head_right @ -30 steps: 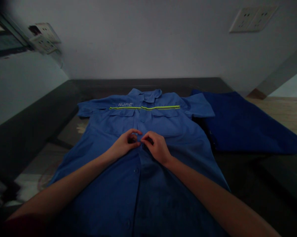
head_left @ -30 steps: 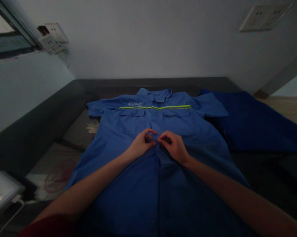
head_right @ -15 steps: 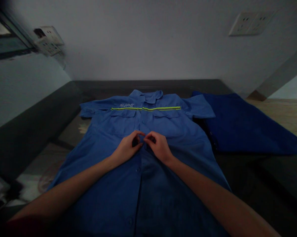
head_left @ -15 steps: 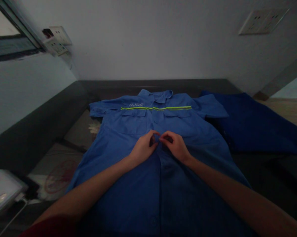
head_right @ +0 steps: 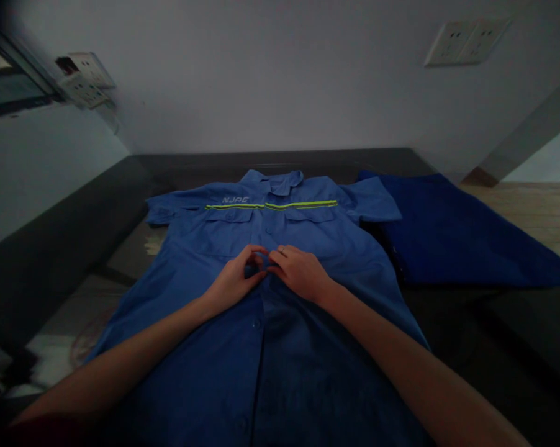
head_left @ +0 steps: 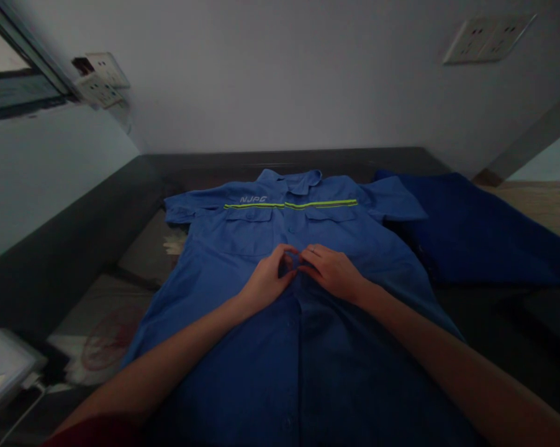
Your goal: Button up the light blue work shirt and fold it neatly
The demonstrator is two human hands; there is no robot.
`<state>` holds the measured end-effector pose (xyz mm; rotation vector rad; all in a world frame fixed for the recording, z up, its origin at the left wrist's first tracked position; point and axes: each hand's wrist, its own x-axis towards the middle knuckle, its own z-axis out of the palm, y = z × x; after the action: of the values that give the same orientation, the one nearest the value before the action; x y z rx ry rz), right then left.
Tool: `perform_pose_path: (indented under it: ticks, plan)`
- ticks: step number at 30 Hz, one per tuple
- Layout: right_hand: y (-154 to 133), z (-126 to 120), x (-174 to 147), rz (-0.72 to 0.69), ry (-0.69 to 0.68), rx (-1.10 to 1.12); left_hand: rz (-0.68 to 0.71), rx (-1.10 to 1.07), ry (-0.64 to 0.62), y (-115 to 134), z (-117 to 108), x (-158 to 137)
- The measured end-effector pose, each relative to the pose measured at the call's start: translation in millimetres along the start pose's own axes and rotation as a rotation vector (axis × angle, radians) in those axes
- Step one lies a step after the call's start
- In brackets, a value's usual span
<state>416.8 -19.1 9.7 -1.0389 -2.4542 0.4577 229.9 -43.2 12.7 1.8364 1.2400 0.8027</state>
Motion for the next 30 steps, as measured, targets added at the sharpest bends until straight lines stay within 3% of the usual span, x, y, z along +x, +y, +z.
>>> perform_pose_path:
  ticks: [10, 15, 30]
  plan:
    - [-0.9, 6.2, -1.0, 0.096, 0.110, 0.269, -0.031, -0.148, 0.005, -4.2, 0.8, 2.6]
    - [-0.8, 10.1, 1.0, 0.145, 0.180, 0.407, -0.092, -0.086, -0.034, 2.2, -0.7, 1.7]
    - [-4.7, 7.4, 4.3, 0.210, 0.257, 0.481, -0.077, -0.145, 0.011, -0.1, 2.2, 2.3]
